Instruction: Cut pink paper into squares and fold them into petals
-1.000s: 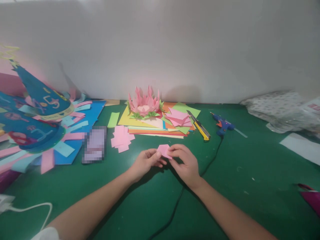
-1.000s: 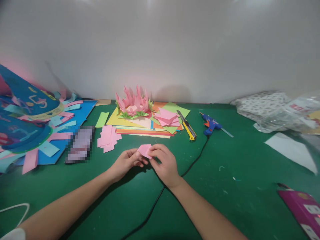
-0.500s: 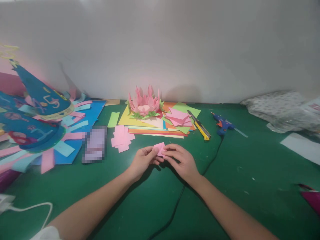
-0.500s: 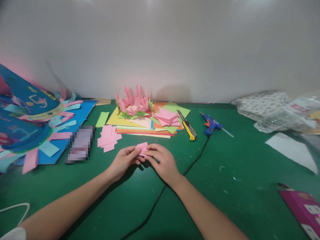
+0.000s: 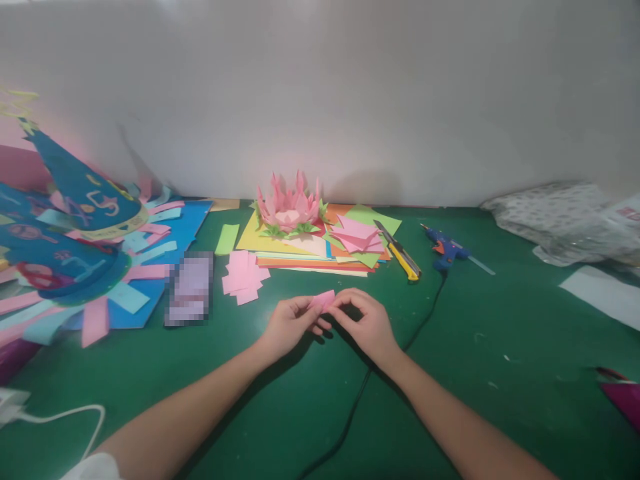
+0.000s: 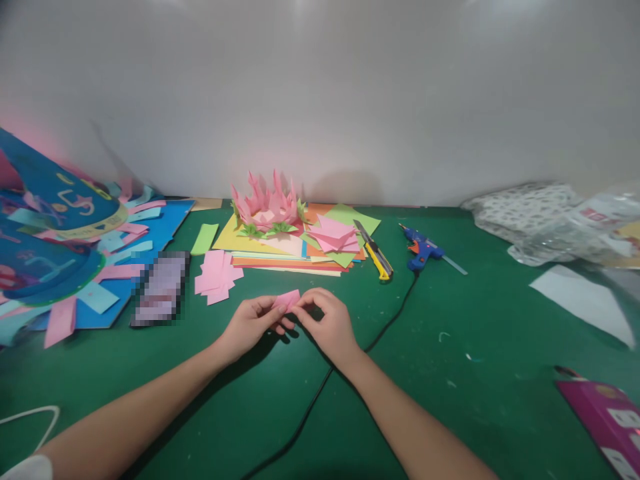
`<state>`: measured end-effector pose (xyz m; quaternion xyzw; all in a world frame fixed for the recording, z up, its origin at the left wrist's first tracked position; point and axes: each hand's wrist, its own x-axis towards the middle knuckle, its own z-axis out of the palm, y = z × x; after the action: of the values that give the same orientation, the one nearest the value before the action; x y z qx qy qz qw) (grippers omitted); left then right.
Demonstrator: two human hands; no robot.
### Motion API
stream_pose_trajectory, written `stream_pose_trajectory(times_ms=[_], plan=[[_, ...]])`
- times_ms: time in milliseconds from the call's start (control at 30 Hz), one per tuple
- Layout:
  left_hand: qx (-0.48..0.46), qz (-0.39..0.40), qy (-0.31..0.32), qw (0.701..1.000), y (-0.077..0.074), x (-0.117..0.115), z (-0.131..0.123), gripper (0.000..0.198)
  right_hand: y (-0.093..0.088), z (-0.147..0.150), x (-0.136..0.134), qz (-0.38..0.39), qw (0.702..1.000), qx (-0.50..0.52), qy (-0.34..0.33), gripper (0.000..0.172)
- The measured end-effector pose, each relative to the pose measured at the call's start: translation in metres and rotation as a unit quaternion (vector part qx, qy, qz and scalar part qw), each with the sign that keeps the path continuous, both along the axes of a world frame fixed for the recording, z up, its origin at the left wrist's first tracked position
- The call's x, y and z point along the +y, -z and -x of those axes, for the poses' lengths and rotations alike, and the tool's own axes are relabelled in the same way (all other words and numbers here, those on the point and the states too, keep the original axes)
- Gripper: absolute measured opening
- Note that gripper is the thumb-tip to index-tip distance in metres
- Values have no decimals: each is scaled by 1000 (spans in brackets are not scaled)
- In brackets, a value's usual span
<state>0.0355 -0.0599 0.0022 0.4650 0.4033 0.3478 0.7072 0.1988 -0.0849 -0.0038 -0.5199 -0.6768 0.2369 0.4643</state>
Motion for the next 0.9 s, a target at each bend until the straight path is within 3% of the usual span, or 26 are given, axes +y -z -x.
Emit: stream_pose_trajectory(times_ms=[567, 800, 900], plan=[[43, -31, 8, 999, -3, -4, 1, 38, 3, 1, -2, 48, 999, 14, 21, 13], [55, -29, 21, 998, -5, -1, 2, 30, 8, 3, 1, 109, 986, 123, 1, 19], [64, -33, 21, 997, -6, -1, 1, 30, 8, 4, 2, 132, 983, 125, -11, 17]])
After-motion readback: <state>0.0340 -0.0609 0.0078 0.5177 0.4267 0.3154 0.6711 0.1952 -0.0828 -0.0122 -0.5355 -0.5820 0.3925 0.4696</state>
